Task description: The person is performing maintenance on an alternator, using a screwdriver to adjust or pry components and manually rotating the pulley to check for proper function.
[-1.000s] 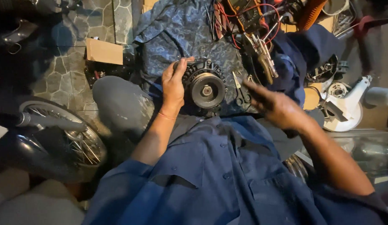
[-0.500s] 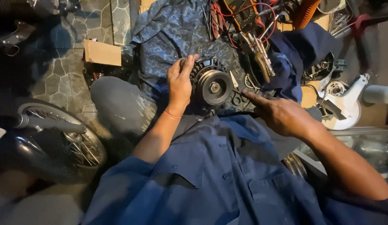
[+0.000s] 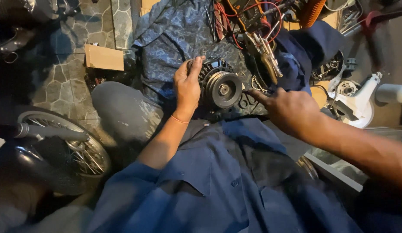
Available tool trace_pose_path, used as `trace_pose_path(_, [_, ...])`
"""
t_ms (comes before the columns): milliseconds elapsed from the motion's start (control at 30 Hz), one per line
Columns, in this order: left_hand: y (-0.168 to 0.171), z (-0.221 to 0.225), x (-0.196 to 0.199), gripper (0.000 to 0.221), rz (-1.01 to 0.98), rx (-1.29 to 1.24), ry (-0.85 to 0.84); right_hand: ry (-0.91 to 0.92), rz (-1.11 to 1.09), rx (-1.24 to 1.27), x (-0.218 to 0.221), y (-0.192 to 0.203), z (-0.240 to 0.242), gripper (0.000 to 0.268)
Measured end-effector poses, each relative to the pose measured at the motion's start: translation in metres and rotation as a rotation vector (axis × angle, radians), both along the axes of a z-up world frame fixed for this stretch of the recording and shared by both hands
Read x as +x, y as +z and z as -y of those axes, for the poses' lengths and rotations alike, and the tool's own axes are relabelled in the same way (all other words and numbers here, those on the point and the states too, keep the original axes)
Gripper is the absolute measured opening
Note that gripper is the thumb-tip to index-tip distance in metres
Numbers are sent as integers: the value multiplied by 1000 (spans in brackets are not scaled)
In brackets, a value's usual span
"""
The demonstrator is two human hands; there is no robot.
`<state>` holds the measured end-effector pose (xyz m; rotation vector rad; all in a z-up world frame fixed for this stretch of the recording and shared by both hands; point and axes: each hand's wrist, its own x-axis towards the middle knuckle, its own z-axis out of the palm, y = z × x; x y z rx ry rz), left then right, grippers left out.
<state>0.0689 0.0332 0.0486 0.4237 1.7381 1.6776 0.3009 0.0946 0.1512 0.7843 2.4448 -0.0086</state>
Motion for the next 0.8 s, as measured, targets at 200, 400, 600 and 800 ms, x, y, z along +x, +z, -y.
trace_pose_path(200, [11,0,2,21,-44,-19,-27,122,259,-75,-4,-6,-12,90])
trace_pose_path(400, [8,3,-2,23,-58,-22,-25,106,300,-226,-24,59,-24,37])
trace_pose_path(600, [13,6,-8,33,-2,45,-143,156,383,-215,-14,66,-30,49])
trace_pose_path(800, [13,5,-8,33,-42,21,-136,158,454,-136,-18,89,-22,48])
